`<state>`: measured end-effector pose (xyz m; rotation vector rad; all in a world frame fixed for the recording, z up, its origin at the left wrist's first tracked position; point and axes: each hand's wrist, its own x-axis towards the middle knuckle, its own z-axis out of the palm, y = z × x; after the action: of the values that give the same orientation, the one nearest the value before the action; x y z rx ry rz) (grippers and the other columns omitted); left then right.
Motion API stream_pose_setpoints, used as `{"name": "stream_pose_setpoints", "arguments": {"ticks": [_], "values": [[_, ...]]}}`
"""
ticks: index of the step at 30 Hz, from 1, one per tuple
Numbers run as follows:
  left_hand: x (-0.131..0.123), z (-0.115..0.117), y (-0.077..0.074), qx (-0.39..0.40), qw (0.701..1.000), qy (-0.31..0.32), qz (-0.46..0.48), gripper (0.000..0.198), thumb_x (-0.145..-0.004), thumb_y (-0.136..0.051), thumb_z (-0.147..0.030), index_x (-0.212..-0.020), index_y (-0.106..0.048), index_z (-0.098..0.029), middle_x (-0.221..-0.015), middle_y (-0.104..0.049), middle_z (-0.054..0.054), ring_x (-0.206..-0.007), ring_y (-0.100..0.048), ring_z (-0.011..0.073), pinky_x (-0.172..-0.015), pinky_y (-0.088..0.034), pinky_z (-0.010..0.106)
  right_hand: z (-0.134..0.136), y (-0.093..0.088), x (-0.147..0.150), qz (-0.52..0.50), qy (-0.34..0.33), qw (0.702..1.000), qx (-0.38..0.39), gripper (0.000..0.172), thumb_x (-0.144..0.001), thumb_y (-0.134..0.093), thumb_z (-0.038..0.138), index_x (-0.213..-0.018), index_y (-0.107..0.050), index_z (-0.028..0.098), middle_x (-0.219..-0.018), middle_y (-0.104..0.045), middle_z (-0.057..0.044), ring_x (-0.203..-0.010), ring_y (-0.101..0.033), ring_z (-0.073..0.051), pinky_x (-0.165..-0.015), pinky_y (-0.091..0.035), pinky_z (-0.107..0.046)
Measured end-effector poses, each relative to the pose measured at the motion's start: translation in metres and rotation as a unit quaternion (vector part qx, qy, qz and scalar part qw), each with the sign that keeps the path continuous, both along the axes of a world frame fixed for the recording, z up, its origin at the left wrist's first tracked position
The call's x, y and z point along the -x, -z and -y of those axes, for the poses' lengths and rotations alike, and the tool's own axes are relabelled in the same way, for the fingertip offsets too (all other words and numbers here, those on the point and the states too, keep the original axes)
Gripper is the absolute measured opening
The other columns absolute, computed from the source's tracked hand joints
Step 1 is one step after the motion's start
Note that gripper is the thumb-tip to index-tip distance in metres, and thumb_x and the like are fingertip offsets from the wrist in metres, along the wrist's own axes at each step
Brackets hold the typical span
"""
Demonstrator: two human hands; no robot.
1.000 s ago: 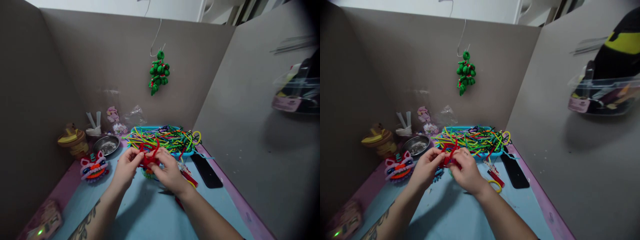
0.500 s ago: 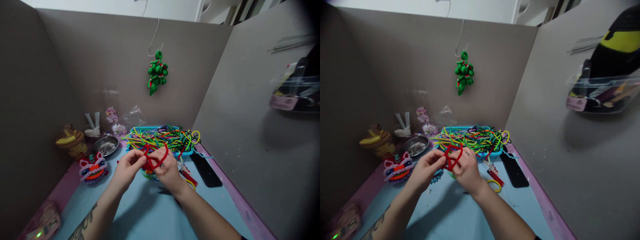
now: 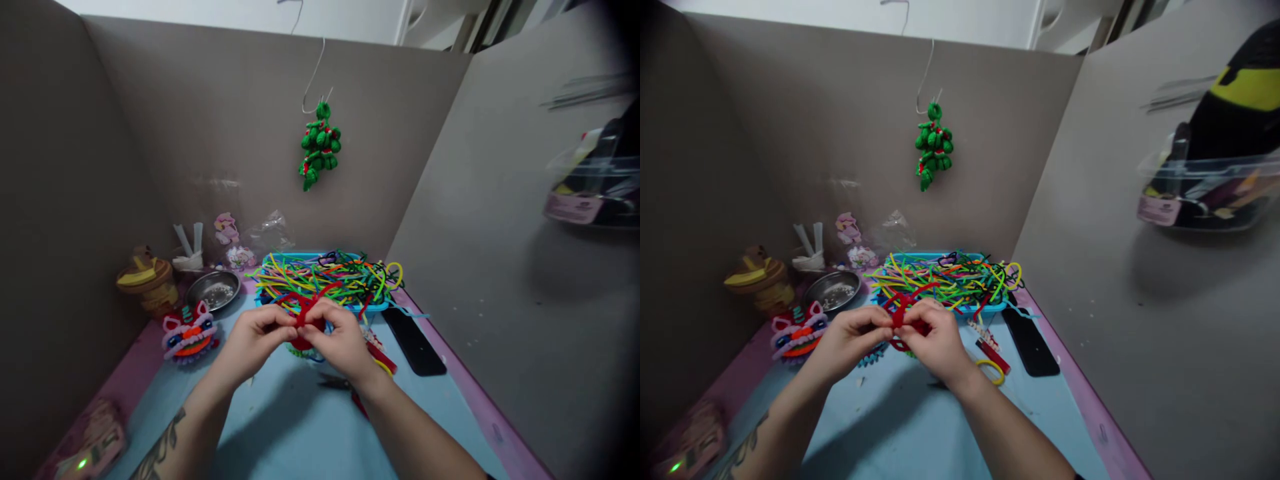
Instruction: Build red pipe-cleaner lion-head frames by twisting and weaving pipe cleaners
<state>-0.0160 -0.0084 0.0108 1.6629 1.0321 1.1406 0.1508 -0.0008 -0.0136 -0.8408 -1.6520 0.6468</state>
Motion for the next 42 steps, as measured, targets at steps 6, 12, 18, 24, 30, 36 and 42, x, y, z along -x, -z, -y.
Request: {"name": "stream_pose_setpoints", "arguments": {"ticks": [6,12,18,24,30,36,42], "values": [[-0.002,0.001,0.002,-0.016,1.0,0.0,-0.003,0.009,-0.069,-0.07,-0.023,-0.062,-0.07,-0.018,-0.065,-0.068,0.004,-0.064,-0.061,0.0169,-0.064,-0.048,0.027,0.003,0.003,0.003,-0.038,-0.004,0.999,-0.005,0.022,-0.074,-0.064,0.019,-0.056,-0.051,0.02,-0.061,-0.053,0.002,-0.063,-0.051,-0.013,-0.061,-0.042,-0.027],[-0.007,-0.003,0.009,0.077,0.992,-0.043,0.089,0.019,-0.065,-0.073,-0.027,-0.079,-0.067,-0.016,-0.07,-0.067,0.003,-0.063,-0.061,0.0152,-0.059,-0.049,0.025,0.001,0.008,0.004,0.047,0.063,0.994,-0.075,0.014,-0.08,-0.06,0.018,-0.067,-0.057,0.02,-0.069,-0.061,-0.001,-0.072,-0.055,-0.016,-0.07,-0.042,-0.031],[-0.005,-0.006,0.015,0.046,0.996,-0.072,0.012,0.015,-0.066,-0.071,-0.028,-0.077,-0.072,-0.017,-0.072,-0.07,0.005,-0.069,-0.063,0.0187,-0.065,-0.05,0.028,0.003,0.008,0.001,0.157,0.09,0.973,-0.14,0.011,-0.082,-0.057,0.015,-0.076,-0.064,0.022,-0.079,-0.067,-0.002,-0.082,-0.055,-0.019,-0.078,-0.039,-0.037],[-0.005,-0.006,0.017,-0.062,0.988,-0.116,-0.081,0.009,-0.074,-0.066,-0.027,-0.073,-0.069,-0.019,-0.072,-0.068,0.003,-0.068,-0.06,0.017,-0.063,-0.046,0.025,0.0,0.001,0.0,-0.006,0.036,0.999,0.001,0.004,-0.078,-0.061,0.023,-0.076,-0.063,0.02,-0.074,-0.063,-0.002,-0.072,-0.056,-0.016,-0.069,-0.044,-0.031],[-0.015,-0.002,0.025,-0.149,0.972,-0.08,-0.161,0.011,-0.082,-0.059,-0.025,-0.077,-0.067,-0.02,-0.074,-0.066,0.003,-0.07,-0.059,0.0164,-0.066,-0.044,0.025,-0.005,0.002,0.002,-0.244,-0.066,0.933,0.258,0.027,-0.07,-0.071,0.043,-0.069,-0.058,0.018,-0.06,-0.054,0.003,-0.055,-0.047,-0.01,-0.053,-0.04,-0.023],[-0.017,-0.003,0.027,-0.155,0.971,-0.082,-0.164,0.013,-0.084,-0.056,-0.025,-0.075,-0.064,-0.019,-0.074,-0.064,0.003,-0.069,-0.057,0.0164,-0.066,-0.043,0.025,-0.011,0.001,-0.004,-0.283,-0.045,0.923,0.256,0.028,-0.062,-0.075,0.033,-0.057,-0.052,0.017,-0.054,-0.048,0.006,-0.052,-0.039,-0.008,-0.051,-0.032,-0.021],[-0.019,-0.001,0.023,-0.111,0.983,-0.069,-0.131,0.018,-0.086,-0.055,-0.027,-0.072,-0.062,-0.018,-0.071,-0.062,0.003,-0.068,-0.056,0.0158,-0.063,-0.042,0.024,-0.02,0.007,-0.004,-0.29,-0.008,0.93,0.225,0.022,-0.057,-0.073,0.028,-0.055,-0.054,0.017,-0.06,-0.048,0.004,-0.058,-0.04,-0.01,-0.056,-0.033,-0.024]]}}
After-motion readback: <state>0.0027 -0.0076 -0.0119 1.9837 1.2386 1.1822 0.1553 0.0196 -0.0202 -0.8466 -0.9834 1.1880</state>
